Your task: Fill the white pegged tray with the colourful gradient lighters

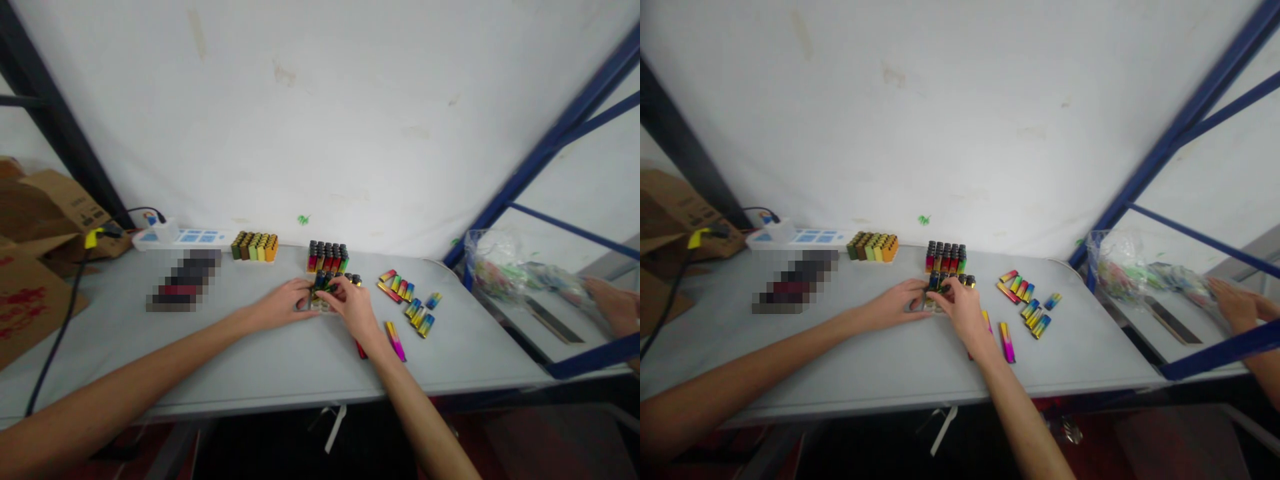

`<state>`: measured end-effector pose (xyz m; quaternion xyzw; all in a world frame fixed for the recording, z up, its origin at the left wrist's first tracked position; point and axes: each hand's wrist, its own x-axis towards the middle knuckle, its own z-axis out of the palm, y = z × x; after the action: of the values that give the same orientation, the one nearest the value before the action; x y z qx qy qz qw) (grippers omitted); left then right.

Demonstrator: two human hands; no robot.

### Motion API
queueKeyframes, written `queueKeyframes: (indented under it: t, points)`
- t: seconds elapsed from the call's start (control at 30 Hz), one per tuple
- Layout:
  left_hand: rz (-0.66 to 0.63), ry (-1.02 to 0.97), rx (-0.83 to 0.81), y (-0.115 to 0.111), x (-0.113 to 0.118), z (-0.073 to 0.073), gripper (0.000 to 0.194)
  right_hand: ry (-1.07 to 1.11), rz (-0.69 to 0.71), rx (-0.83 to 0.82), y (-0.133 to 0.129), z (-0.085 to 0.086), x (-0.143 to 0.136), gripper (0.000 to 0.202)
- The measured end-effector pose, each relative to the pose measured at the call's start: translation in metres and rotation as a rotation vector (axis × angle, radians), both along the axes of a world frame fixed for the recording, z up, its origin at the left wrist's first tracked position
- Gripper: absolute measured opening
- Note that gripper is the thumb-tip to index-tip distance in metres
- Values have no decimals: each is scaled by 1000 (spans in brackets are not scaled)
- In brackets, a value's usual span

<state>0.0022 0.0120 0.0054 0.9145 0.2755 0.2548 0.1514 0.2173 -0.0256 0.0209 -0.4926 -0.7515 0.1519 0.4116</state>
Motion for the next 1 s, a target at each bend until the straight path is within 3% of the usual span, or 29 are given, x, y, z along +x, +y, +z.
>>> queueKeyframes:
  t: [0.23, 0.5, 0.67, 1.0]
  points:
    - [-3, 36, 21, -1, -1, 1, 39, 70, 155, -58, 1, 4, 0, 28]
    - [3, 45, 23, -1, -1, 1, 39, -76, 8, 76, 5, 2, 2, 17]
    - [13, 38, 11, 0, -1, -1, 39, -129, 128, 113, 2, 3, -2, 27]
    - [17, 41, 20, 0, -1, -1, 41, -135, 205, 102, 2, 4, 6, 39]
